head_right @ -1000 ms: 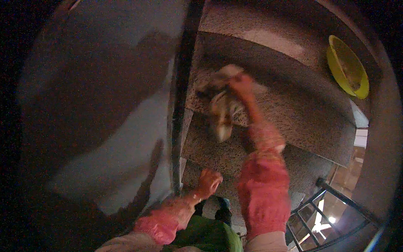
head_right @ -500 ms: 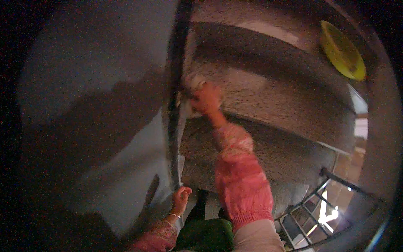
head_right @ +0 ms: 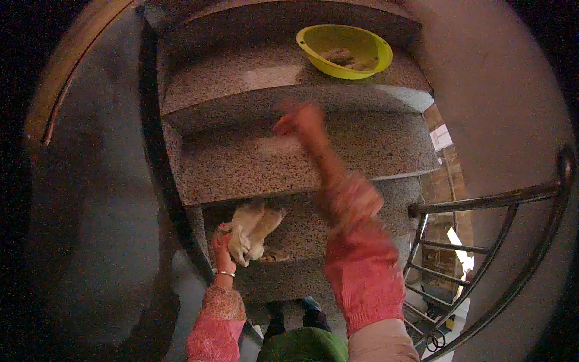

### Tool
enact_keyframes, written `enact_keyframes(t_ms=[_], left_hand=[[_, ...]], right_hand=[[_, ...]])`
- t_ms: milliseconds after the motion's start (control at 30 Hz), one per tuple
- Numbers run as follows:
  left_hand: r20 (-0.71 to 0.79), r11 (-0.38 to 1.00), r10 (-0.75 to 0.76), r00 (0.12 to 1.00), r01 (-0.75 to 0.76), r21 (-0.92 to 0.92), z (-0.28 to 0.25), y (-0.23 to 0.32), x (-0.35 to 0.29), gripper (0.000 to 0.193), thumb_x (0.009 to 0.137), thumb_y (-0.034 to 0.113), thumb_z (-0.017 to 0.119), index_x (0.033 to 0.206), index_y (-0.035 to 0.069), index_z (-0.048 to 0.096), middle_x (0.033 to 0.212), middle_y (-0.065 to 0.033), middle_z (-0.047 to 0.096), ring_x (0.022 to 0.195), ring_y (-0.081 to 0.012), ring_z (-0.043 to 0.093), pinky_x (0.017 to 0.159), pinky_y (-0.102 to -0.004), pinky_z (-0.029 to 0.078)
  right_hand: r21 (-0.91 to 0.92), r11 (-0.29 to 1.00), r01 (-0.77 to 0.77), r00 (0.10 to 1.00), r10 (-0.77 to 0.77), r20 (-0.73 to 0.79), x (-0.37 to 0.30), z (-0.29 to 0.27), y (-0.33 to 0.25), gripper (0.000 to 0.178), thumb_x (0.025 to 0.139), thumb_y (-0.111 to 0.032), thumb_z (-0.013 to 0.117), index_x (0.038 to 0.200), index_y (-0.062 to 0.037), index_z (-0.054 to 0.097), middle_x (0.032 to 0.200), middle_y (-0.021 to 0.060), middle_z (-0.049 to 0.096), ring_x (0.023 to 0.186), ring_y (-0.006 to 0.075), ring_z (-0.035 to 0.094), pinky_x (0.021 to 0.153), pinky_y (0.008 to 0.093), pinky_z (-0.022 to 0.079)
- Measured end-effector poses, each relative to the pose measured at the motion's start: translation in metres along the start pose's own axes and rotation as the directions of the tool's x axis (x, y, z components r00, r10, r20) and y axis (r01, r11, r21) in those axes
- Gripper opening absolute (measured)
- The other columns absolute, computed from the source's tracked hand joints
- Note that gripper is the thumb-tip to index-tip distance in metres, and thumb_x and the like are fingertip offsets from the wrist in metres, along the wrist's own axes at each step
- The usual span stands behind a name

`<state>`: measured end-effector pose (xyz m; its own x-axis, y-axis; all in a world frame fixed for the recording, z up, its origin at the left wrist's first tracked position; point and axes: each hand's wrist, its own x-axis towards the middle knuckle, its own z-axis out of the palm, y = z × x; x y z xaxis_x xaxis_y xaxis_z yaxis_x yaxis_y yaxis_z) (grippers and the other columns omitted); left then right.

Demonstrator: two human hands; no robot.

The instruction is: The person wipes the granite steps of a spiral staircase using a cloth and a yellow bowl. They move up and down the stairs, wiping each step and the metal handrail while carrying the bowl.

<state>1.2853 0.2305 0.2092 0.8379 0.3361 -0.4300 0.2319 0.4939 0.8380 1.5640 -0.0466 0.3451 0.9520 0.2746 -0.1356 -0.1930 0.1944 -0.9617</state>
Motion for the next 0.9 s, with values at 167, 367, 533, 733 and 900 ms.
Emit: enact_keyframes(t_ms=[167,367,533,733,900], left_hand=[[0.018,0.906,0.137,0.990,-0.133,0.401,-0.013,-0.060,-0.009,0.067,0.080,-0.001,0.054,0.141,0.014,0.031,0.131,-0.0070,0.045,0.118,-0.0234,0.046,0.095,-0.0332,0.041],[-0.058,0.858,-0.132,0.990,0.143,0.493,-0.061,-0.122,0.004,0.071,0.072,0.007,0.068,0.135,0.003,0.036,0.130,-0.0121,0.047,0.119,-0.0237,0.046,0.099,-0.0347,0.036],[0.138,0.593,0.261,0.956,-0.271,0.758,-0.079,-0.131,0.025,0.065,0.065,0.024,0.078,0.119,0.001,0.052,0.112,-0.0155,0.056,0.103,-0.0290,0.054,0.088,-0.0393,0.044],[-0.019,0.640,0.131,0.991,-0.070,0.765,-0.096,-0.098,0.024,0.050,0.075,0.017,0.064,0.120,-0.001,0.051,0.104,-0.0135,0.061,0.095,-0.0249,0.058,0.085,-0.0357,0.046],[-0.083,0.964,0.128,0.988,-0.104,0.243,-0.053,0.040,-0.028,0.045,0.082,0.017,0.053,0.124,0.003,0.050,0.106,-0.0055,0.060,0.096,-0.0150,0.058,0.082,-0.0300,0.048]], right_hand=[[0.538,0.824,0.178,0.904,0.080,-0.420,0.065,-0.129,-0.062,0.048,0.084,-0.037,0.062,0.115,-0.0026,0.048,0.082,0.0163,0.060,0.065,0.0288,0.061,0.054,0.0379,0.054],[0.107,0.925,0.365,0.891,-0.314,-0.329,0.065,-0.144,-0.034,0.040,0.087,-0.026,0.059,0.118,-0.0036,0.048,0.107,0.0118,0.056,0.090,0.0267,0.058,0.074,0.0361,0.052],[0.387,0.902,0.190,0.928,-0.037,-0.370,-0.090,-0.135,0.021,0.025,0.088,-0.022,0.056,0.106,-0.0055,0.051,0.098,0.0066,0.059,0.084,0.0201,0.061,0.067,0.0323,0.055],[0.276,0.935,-0.222,0.778,0.340,-0.528,-0.343,-0.043,0.127,0.043,0.084,-0.032,0.062,0.116,-0.0107,0.045,0.084,0.0025,0.056,0.058,0.0116,0.052,0.039,0.0251,0.036],[0.529,0.796,-0.295,0.622,0.580,-0.526,-0.410,0.004,0.208,0.040,0.081,-0.014,0.056,0.119,-0.0114,0.042,0.088,0.0053,0.056,0.051,0.0123,0.050,0.036,0.0249,0.034]])
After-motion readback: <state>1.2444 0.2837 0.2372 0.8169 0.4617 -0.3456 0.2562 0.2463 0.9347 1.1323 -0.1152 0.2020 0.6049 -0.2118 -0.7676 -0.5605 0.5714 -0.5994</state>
